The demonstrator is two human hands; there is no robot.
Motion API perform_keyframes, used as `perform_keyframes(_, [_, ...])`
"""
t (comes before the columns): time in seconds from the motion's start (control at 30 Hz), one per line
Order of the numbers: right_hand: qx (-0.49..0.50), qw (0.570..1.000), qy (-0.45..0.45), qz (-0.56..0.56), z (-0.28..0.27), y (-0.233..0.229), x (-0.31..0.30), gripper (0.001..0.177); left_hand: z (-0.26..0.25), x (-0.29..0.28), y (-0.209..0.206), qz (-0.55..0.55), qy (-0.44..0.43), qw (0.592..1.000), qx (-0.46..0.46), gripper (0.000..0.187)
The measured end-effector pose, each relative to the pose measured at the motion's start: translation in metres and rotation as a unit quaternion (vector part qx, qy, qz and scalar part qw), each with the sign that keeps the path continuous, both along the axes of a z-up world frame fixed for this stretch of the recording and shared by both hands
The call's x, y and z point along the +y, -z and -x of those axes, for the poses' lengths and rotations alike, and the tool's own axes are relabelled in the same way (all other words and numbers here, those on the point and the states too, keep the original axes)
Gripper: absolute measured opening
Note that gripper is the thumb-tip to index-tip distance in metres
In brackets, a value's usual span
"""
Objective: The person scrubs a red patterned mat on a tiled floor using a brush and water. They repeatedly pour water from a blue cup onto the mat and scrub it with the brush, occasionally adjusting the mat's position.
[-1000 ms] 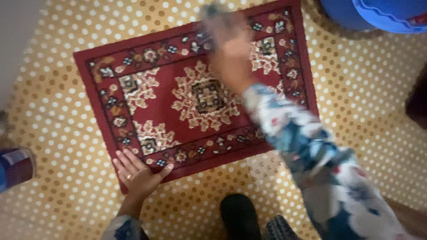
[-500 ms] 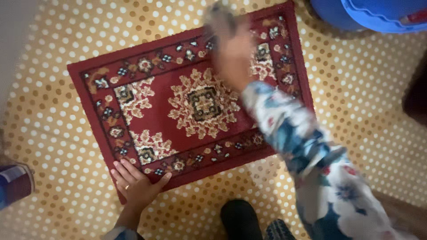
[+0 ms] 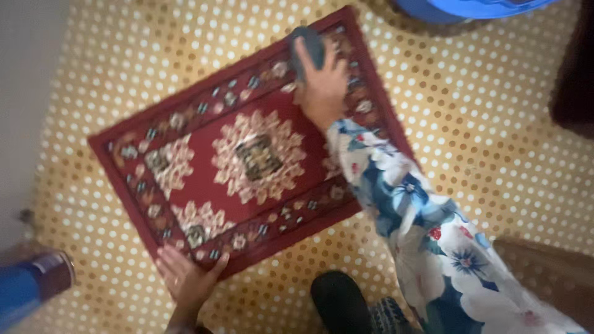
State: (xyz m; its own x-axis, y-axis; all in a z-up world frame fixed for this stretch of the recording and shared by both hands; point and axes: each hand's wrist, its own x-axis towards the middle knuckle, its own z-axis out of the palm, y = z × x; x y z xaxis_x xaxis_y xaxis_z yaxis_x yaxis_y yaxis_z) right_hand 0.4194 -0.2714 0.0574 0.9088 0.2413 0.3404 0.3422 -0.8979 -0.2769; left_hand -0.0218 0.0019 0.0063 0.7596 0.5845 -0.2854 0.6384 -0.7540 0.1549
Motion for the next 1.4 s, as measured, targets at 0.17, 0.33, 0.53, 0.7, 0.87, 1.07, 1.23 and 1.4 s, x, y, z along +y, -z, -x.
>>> perform_keyframes(0.17, [0.092,0.993,-0.068,-0.022,0.000,-0.012,0.026,0.081,-0.058,-0.029,-0.051,-0.026,-0.114,0.980,0.161,0.157])
perform_keyframes(0.33, [0.152,0.947,-0.273,0.076,0.085,-0.033,0.091,0.087,-0.121,-0.082,-0.037,0.148,-0.146,0.970,0.126,0.170])
perform_keyframes(0.53, [0.105,0.984,-0.126,0.071,-0.036,0.016,-0.034,0.066,-0.126,-0.086,-0.029,0.182,-0.186,0.948,0.183,0.172])
perform_keyframes(0.7, [-0.007,0.997,-0.015,0.070,-0.111,-0.026,-0.080,0.072,-0.144,-0.098,-0.047,0.152,-0.174,0.963,0.141,0.169])
perform_keyframes(0.87, [0.032,0.954,-0.294,-0.041,0.038,-0.035,0.028,0.028,-0.143,-0.093,-0.050,0.178,-0.188,0.949,0.177,0.168])
perform_keyframes(1.07, [0.052,0.993,-0.096,0.039,-0.036,-0.028,-0.067,0.067,-0.146,-0.093,-0.053,0.189,-0.181,0.950,0.169,0.168])
perform_keyframes(1.23, [0.096,0.994,0.008,0.060,-0.029,-0.018,-0.061,0.080,-0.149,-0.092,-0.058,0.193,-0.181,0.948,0.179,0.171])
perform_keyframes(1.4, [0.339,0.921,-0.105,-0.159,0.103,-0.027,-0.036,0.044,-0.145,-0.097,-0.052,0.195,-0.183,0.954,0.133,0.172])
